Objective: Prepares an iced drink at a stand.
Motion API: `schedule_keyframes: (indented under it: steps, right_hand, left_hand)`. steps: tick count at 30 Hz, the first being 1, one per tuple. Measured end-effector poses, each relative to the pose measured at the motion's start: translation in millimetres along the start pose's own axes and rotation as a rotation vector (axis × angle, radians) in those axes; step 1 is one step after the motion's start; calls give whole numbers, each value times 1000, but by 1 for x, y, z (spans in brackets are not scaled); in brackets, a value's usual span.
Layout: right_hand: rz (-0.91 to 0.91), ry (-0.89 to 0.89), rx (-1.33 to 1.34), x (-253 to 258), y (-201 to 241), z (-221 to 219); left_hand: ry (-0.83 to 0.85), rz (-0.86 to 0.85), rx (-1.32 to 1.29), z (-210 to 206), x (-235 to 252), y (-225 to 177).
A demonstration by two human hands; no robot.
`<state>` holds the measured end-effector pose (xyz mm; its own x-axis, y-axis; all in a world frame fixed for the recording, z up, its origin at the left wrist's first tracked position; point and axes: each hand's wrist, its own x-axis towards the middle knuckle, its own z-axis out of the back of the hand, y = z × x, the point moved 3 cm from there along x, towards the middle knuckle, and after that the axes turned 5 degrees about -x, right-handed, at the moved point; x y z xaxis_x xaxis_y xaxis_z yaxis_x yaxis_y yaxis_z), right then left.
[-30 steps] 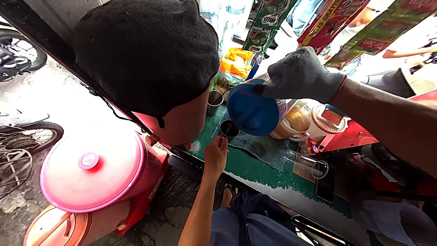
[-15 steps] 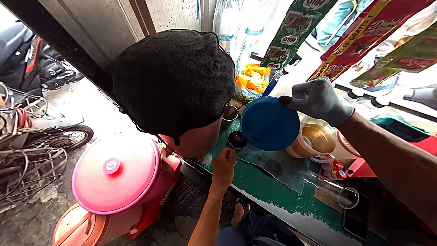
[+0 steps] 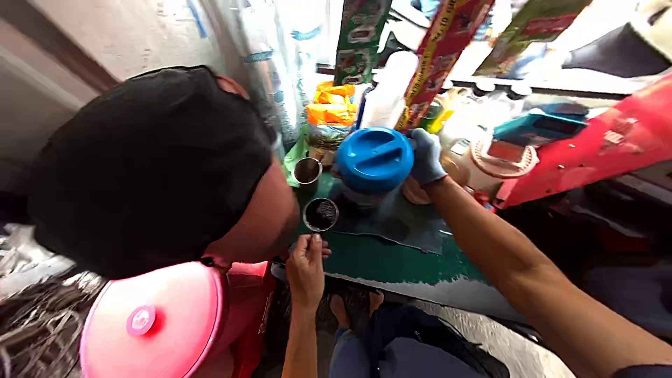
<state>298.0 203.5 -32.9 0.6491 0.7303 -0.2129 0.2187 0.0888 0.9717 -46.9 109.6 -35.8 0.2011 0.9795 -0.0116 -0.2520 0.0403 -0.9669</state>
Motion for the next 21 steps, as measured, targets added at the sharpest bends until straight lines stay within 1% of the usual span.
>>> schedule_keyframes:
  steps: [1, 2, 3, 4, 5, 6, 7, 8, 9, 10, 11, 12, 13, 15, 18, 21]
  right_hand:
    - [178, -57, -42, 6, -18, 17]
    - [284, -104, -131, 4, -26, 36]
    - [344, -118, -243, -6, -28, 55]
    - [354, -150, -331, -23, -25, 74]
    - [323, -201, -367, -48, -24, 94]
    - [264, -262, -343, -81, -29, 113]
    - [155, -330, -285, -116, -42, 131]
    - [-3, -390, -214, -152, -61, 147]
    - [-197, -446, -135, -184, -84, 164]
    - [-381, -513, -50, -208, -106, 182]
    - [-520, -591, 39, -223, -124, 201]
    - [-598, -663, 119, -229, -135, 217]
    - [-628, -720, 170, -229, -139, 230]
    - [-614, -798, 205, -213, -138, 242]
    - [-615, -886, 177, -172, -131, 244]
    - [-662, -1076, 131, -133, -133, 246]
  left_hand:
    - [13, -5, 9, 0, -3, -2]
    - [28, -17, 15, 0, -6, -4]
    - [39, -39, 20, 0, -9, -5]
    - [49, -64, 17, -1, -12, -6]
    - [57, -88, 9, -1, -15, -6]
    - [65, -106, -2, -3, -17, -7]
    - [77, -118, -15, -4, -19, -8]
    - [90, -123, -26, -5, -22, -8]
    - [108, -122, -34, -5, -25, -8]
    - [127, -120, -41, -6, -28, -8]
    - [145, -119, -47, -8, -30, -9]
    - [162, -116, -56, -10, -32, -10]
    - [179, -114, -64, -11, -34, -10]
    - [215, -115, -67, -14, -38, -11]
    - [264, -119, -58, -17, -42, -14]
    - [294, -123, -53, -22, -48, -20]
